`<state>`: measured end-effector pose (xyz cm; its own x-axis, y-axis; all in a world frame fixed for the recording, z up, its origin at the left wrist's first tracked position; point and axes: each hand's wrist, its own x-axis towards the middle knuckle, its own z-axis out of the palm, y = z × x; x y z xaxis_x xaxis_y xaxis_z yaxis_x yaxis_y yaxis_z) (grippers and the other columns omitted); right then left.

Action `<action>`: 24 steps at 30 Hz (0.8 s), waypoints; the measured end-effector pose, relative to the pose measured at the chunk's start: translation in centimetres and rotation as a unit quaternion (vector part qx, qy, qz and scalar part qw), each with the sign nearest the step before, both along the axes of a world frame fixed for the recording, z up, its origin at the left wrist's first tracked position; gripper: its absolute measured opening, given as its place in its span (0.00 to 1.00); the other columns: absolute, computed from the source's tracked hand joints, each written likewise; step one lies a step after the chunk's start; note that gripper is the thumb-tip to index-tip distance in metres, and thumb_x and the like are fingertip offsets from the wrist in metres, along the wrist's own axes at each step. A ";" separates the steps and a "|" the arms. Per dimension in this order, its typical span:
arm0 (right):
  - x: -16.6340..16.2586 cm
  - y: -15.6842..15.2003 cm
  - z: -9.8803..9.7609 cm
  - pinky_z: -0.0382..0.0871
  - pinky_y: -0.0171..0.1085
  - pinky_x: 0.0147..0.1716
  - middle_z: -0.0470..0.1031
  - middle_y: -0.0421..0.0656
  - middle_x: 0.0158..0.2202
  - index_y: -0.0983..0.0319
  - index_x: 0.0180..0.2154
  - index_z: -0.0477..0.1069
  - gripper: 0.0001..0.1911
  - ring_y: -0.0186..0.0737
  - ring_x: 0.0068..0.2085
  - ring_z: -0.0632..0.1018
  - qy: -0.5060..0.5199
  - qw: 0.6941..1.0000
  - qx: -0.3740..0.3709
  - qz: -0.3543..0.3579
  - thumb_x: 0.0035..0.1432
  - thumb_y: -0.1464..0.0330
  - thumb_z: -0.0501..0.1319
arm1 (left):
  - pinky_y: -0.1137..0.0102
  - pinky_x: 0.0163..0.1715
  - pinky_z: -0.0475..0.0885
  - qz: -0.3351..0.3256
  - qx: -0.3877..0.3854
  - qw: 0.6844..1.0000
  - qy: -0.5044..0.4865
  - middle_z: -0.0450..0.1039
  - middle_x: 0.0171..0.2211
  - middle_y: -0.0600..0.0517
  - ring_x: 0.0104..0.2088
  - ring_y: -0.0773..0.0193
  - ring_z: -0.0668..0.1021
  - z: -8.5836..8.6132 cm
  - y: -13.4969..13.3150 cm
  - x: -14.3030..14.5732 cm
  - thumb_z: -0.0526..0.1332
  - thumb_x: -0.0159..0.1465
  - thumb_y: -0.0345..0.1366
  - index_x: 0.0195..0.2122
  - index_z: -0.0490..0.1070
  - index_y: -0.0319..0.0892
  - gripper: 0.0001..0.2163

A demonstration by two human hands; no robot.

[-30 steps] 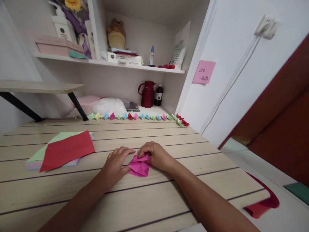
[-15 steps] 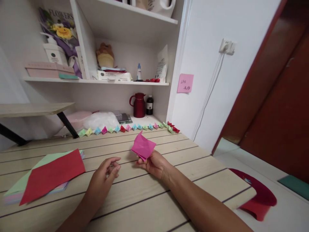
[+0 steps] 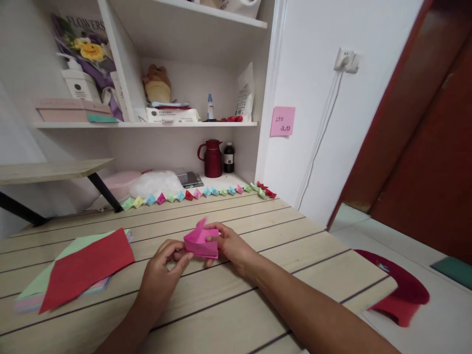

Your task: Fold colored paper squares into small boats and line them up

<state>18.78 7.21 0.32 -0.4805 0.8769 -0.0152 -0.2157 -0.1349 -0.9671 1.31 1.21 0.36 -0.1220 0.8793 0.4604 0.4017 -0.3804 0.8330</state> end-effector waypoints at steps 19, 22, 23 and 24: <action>-0.7 2.1 3.1 0.71 0.42 0.43 0.70 0.50 0.53 0.57 0.55 0.64 0.31 0.44 0.49 0.75 0.001 0.995 -0.080 0.054 0.56 0.48 0.60 | 0.72 0.45 0.74 -0.067 -0.157 0.854 -0.491 0.76 0.35 0.51 0.39 0.67 0.79 0.2 0.5 -2.4 0.68 0.56 0.29 0.35 0.73 0.40 0.07; -1.9 1.7 3.9 0.67 0.47 0.49 0.71 0.53 0.53 0.59 0.57 0.62 0.33 0.47 0.52 0.73 -0.015 0.997 -0.034 0.064 0.57 0.46 0.58 | 0.70 0.44 0.75 -0.090 -0.166 0.861 -0.472 0.78 0.38 0.48 0.41 0.63 0.79 0.1 0.6 -2.4 0.69 0.57 0.31 0.39 0.73 0.39 0.10; -2.2 1.5 3.9 0.66 0.49 0.50 0.70 0.54 0.54 0.59 0.59 0.60 0.35 0.49 0.52 0.73 -0.008 0.999 -0.009 0.052 0.58 0.45 0.55 | 0.69 0.43 0.75 -0.087 -0.167 0.861 -0.473 0.78 0.38 0.47 0.40 0.63 0.80 0.1 0.6 -2.5 0.68 0.57 0.31 0.39 0.73 0.39 0.10; -2.3 1.2 3.9 0.64 0.51 0.52 0.67 0.54 0.57 0.57 0.60 0.57 0.36 0.50 0.54 0.72 -0.003 0.999 0.028 0.031 0.59 0.43 0.52 | 0.70 0.41 0.75 -0.077 -0.166 0.858 -0.479 0.78 0.37 0.48 0.38 0.64 0.80 0.1 0.7 -2.5 0.68 0.57 0.31 0.38 0.73 0.39 0.09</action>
